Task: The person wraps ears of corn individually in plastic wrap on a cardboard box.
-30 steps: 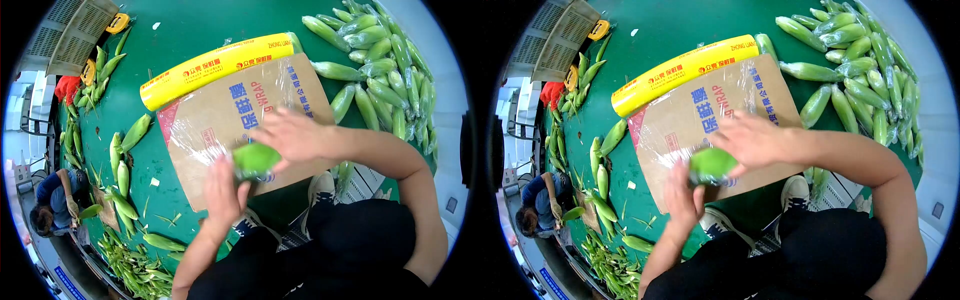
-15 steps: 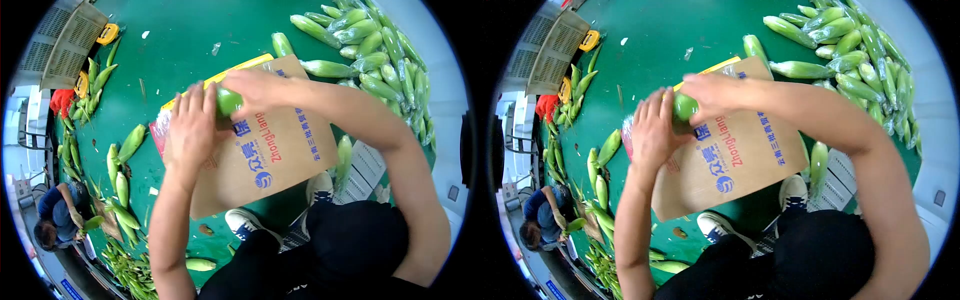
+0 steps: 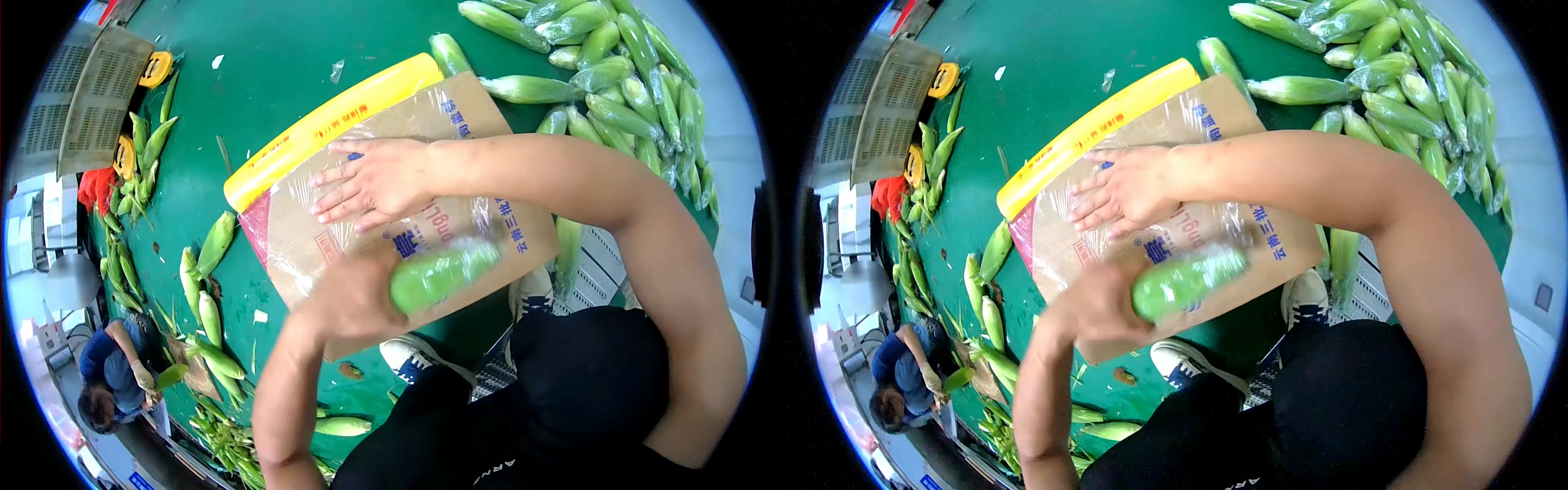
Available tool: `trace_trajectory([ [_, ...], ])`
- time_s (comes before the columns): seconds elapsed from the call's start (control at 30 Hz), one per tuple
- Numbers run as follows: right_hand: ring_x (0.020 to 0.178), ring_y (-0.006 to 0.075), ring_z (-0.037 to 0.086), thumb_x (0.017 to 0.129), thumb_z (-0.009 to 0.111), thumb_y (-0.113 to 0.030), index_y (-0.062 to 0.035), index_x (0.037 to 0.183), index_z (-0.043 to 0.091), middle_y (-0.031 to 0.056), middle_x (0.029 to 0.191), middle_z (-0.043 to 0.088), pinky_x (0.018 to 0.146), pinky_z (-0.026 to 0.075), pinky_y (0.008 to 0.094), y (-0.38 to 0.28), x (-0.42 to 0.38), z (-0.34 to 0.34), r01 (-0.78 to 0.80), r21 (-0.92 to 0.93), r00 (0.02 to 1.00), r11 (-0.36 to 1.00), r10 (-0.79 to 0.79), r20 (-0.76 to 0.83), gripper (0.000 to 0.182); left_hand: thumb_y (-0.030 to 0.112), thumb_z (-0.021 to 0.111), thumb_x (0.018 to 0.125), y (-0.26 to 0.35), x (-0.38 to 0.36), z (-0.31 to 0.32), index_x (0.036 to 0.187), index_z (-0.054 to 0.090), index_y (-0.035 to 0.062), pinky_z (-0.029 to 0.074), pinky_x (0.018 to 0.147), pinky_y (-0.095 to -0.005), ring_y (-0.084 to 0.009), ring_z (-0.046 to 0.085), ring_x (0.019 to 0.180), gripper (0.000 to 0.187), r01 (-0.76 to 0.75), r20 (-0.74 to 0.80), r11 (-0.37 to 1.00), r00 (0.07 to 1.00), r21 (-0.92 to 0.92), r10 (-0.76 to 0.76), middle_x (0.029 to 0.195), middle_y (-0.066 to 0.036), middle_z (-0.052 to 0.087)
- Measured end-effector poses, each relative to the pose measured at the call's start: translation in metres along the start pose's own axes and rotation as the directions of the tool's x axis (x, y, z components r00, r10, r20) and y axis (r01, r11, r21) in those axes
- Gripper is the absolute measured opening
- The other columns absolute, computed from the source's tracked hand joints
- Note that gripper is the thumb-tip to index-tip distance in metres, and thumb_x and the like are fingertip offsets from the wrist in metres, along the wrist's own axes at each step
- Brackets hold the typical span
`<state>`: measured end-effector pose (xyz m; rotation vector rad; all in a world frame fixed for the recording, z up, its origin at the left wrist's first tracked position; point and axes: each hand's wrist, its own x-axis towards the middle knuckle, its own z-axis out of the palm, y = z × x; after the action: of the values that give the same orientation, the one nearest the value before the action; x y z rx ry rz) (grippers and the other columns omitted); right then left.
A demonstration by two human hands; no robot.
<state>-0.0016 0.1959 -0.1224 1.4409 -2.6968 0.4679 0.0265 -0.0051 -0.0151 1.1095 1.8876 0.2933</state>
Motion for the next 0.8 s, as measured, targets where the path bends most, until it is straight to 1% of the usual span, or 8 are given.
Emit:
trace_trajectory([
  [0.13,0.160,0.0155,0.018,0.106,0.046,-0.049,-0.0260,0.157,0.047,-0.0122,0.169,0.033,0.131,0.005,0.0533,0.003,0.000,-0.001,-0.008,0.024,1.000,1.000,0.008,0.015,0.056,0.033,0.086,0.071,0.027,-0.018,0.068,0.136,0.056,0.0083,0.054,0.092,-0.0442,-0.0380,0.068,0.109,0.075,0.057,0.620,0.960,0.774,-0.272,0.129,0.118,-0.021,0.071],
  [0.23,0.155,0.0215,0.031,0.105,0.050,-0.047,-0.0215,0.158,0.045,-0.0028,0.167,0.038,0.128,0.016,0.0536,-0.012,-0.001,0.006,0.007,-0.032,0.984,0.999,-0.012,-0.179,0.059,0.031,0.086,0.074,0.017,-0.030,0.102,0.146,0.045,0.0087,0.052,0.094,-0.0427,-0.0378,0.067,0.110,0.085,0.094,0.662,0.922,0.723,-0.376,0.197,0.117,-0.022,0.070],
  [0.4,0.117,0.0373,0.063,0.080,0.076,-0.071,-0.0043,0.156,0.039,0.0200,0.141,0.060,0.096,0.052,0.0473,-0.128,-0.031,-0.090,-0.464,0.560,0.676,0.686,-0.134,0.725,0.108,0.030,0.087,0.073,-0.021,-0.072,0.084,0.149,0.039,0.0006,0.046,0.107,-0.0390,-0.0318,0.056,0.129,0.095,0.028,0.426,0.804,0.859,-0.594,0.284,0.140,-0.021,0.054],
  [0.47,0.126,0.0349,0.060,0.085,0.083,-0.050,-0.0027,0.152,0.042,0.0216,0.134,0.061,0.105,0.048,0.0436,-0.160,-0.060,-0.062,-0.617,0.781,0.780,0.097,-0.058,0.623,0.092,0.029,0.086,0.077,-0.044,-0.101,0.084,0.155,0.037,0.0025,0.043,0.114,-0.0426,-0.0309,0.053,0.136,0.095,0.044,0.131,0.386,0.970,-0.922,0.203,0.148,-0.019,0.052],
  [0.57,0.122,0.0337,0.062,0.087,0.083,-0.037,-0.0023,0.146,0.047,0.0209,0.135,0.061,0.103,0.049,0.0413,-0.176,-0.066,-0.038,-0.500,0.861,0.838,0.093,0.306,0.453,0.078,0.020,0.076,0.087,-0.060,-0.118,0.076,0.144,0.050,0.0033,0.044,0.114,-0.0476,-0.0349,0.057,0.133,0.064,-0.176,-0.179,0.033,0.975,-0.984,-0.129,0.147,-0.023,0.055],
  [0.63,0.126,0.0310,0.060,0.086,0.084,-0.027,-0.0026,0.147,0.045,0.0194,0.135,0.061,0.104,0.049,0.0413,-0.178,-0.054,-0.041,-0.480,0.874,0.766,-0.076,0.449,0.460,0.076,0.014,0.066,0.092,-0.038,-0.109,0.067,0.136,0.055,0.0042,0.047,0.112,-0.0484,-0.0360,0.060,0.129,0.046,-0.582,-0.463,-0.151,0.757,-0.799,-0.461,0.144,-0.024,0.058],
  [0.73,0.132,0.0359,0.056,0.084,0.083,-0.019,-0.0043,0.152,0.036,0.0221,0.138,0.056,0.107,0.047,0.0433,-0.190,-0.021,-0.047,-0.433,0.881,0.748,0.192,0.621,0.233,0.085,0.020,0.065,0.094,0.038,-0.031,0.071,0.152,0.035,0.0055,0.041,0.115,-0.0525,-0.0361,0.057,0.130,0.067,-0.761,-0.531,0.339,0.009,-0.553,-0.847,0.144,-0.027,0.052],
  [0.8,0.132,0.0391,0.055,0.083,0.083,-0.017,-0.0041,0.154,0.032,0.0241,0.139,0.054,0.108,0.046,0.0443,-0.203,-0.002,-0.049,-0.330,0.919,0.664,0.216,0.745,0.063,0.088,0.004,0.069,0.091,0.042,-0.025,0.079,0.163,0.010,0.0025,0.042,0.114,-0.0449,-0.0358,0.048,0.139,0.093,-0.529,-0.736,0.582,0.127,-0.617,-0.665,0.156,-0.024,0.038],
])
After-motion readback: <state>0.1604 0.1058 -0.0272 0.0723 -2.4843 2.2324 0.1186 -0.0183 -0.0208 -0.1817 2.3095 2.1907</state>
